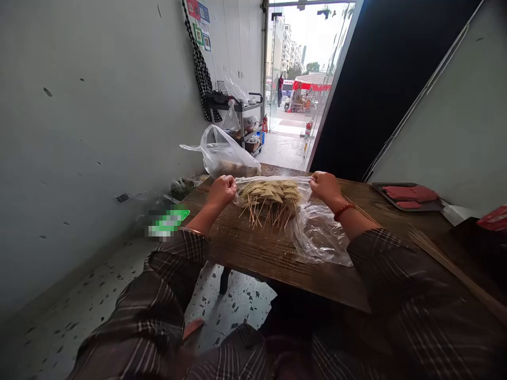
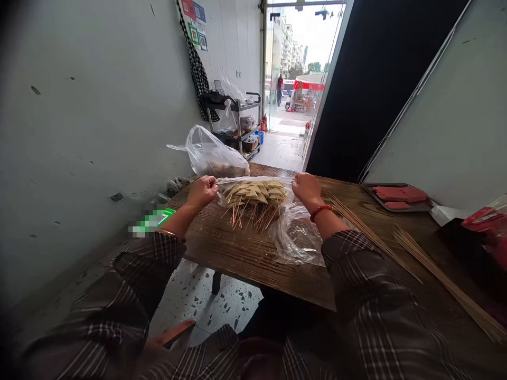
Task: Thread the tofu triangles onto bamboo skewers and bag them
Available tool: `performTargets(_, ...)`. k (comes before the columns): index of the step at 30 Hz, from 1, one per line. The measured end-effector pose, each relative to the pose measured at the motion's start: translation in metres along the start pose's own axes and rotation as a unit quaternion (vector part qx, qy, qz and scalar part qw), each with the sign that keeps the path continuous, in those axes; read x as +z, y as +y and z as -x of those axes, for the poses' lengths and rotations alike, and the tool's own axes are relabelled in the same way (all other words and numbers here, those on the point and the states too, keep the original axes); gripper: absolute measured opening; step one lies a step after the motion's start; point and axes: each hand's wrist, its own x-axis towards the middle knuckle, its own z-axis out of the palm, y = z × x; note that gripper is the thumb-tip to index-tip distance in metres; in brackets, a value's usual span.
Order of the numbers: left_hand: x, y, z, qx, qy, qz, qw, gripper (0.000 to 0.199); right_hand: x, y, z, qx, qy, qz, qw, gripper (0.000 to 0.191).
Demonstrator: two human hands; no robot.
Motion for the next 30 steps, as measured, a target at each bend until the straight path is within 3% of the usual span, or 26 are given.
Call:
performTargets(4,0.011,0.021,0.003,-0.006,0.067,0.233,0.97,0.011,0.008,-0.018,0.001,0.008,-0.002,-0.113,0.994,0.015)
performTargets(7,0.012,0.037,0.015,-0.005,0.058,0.386,0.921,0.01,0.02,-0.027,0.01,0.018,0.009,-0.183,0.983,0.018)
performTargets(9,0.01,0.041,0.025,-0.013,0.042,0.426,0.904,0.01,0.027,-0.03,0.019,0.023,0.022,-0.213,0.977,0.018)
performTargets(14,-0.001,0.034,0.048,-0.042,0.036,0.353,0.934,0.016,0.029,-0.023,0.035,0.006,0.034,-0.24,0.97,0.022)
performTargets(18,-0.007,0.026,0.065,-0.026,-0.07,0.396,0.915,0.019,0.019,-0.01,0.045,-0.03,0.004,-0.234,0.972,0.023)
performTargets(20,-0.008,0.025,0.069,-0.014,-0.086,0.366,0.927,0.018,0.012,-0.004,0.049,-0.045,-0.009,-0.223,0.974,0.024)
performTargets(22,-0.01,0.027,0.067,0.005,-0.051,0.277,0.959,0.015,0.006,0.0,0.054,-0.051,-0.015,-0.212,0.976,0.023)
performTargets(24,-0.013,0.033,0.063,0.037,0.019,0.176,0.984,0.017,-0.001,-0.001,0.059,-0.059,0.004,-0.199,0.978,0.022)
performTargets(27,-0.021,0.045,0.056,0.096,0.104,0.098,0.985,0.021,-0.012,-0.014,0.069,-0.114,0.065,-0.154,0.979,0.027)
performTargets(30,-0.026,0.05,0.053,0.13,0.103,0.089,0.982,0.019,-0.019,-0.035,0.082,-0.205,0.065,-0.098,0.972,0.029)
